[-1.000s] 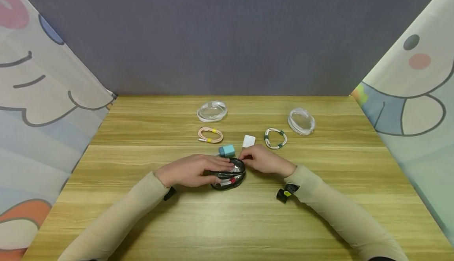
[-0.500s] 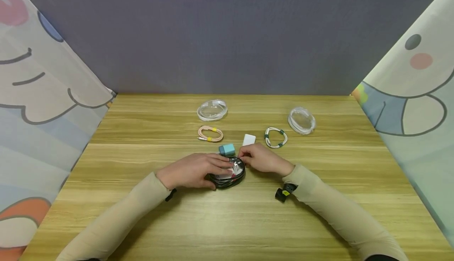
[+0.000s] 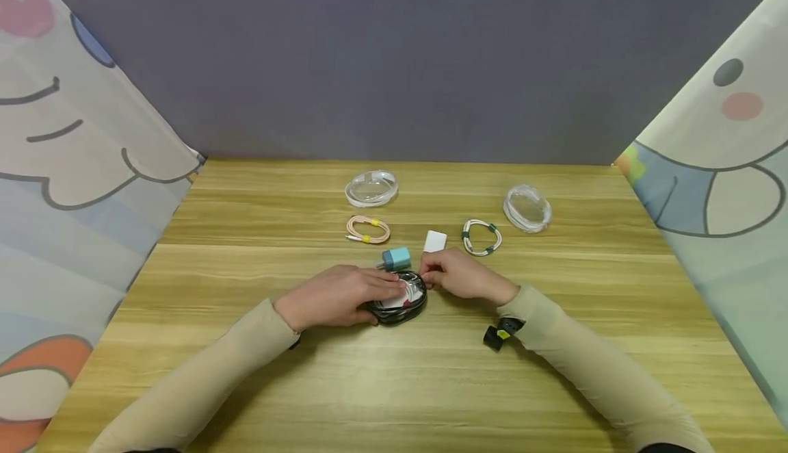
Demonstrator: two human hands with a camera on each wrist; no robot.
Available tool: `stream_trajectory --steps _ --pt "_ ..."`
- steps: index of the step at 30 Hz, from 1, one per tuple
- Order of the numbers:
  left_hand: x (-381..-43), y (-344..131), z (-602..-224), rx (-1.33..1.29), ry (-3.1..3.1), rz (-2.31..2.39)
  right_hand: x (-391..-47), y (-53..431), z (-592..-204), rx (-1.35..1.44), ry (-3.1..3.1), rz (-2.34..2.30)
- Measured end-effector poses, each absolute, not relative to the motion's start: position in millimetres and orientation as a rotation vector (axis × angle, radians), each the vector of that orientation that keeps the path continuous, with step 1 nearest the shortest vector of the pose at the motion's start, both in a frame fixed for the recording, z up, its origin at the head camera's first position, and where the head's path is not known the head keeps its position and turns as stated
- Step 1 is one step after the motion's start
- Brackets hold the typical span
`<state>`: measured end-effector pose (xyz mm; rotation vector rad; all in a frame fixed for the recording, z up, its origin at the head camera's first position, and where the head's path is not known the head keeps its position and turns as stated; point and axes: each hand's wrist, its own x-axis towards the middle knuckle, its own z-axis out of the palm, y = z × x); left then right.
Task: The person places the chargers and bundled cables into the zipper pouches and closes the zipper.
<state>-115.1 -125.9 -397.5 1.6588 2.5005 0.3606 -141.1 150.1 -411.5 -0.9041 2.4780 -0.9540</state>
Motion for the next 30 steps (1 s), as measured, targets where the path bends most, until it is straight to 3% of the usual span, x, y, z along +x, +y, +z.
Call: stream_trajectory --steps 8,19,30 --pt "-114.0 -124.8 -396.4 1.631 2.515 0.326 -132.0 161.6 -409.7 -0.851 2.393 -1.016" --pt "-112.0 -124.9 -394.7 1.586 2.567 0.264 -111.0 165.0 -406.2 -0.488 2.029 -1.247" --pt "-110.3 -122.1 -393.3 1.567 2.564 0.248 -101.0 163.0 -405.4 -0.452 1.876 -1.331"
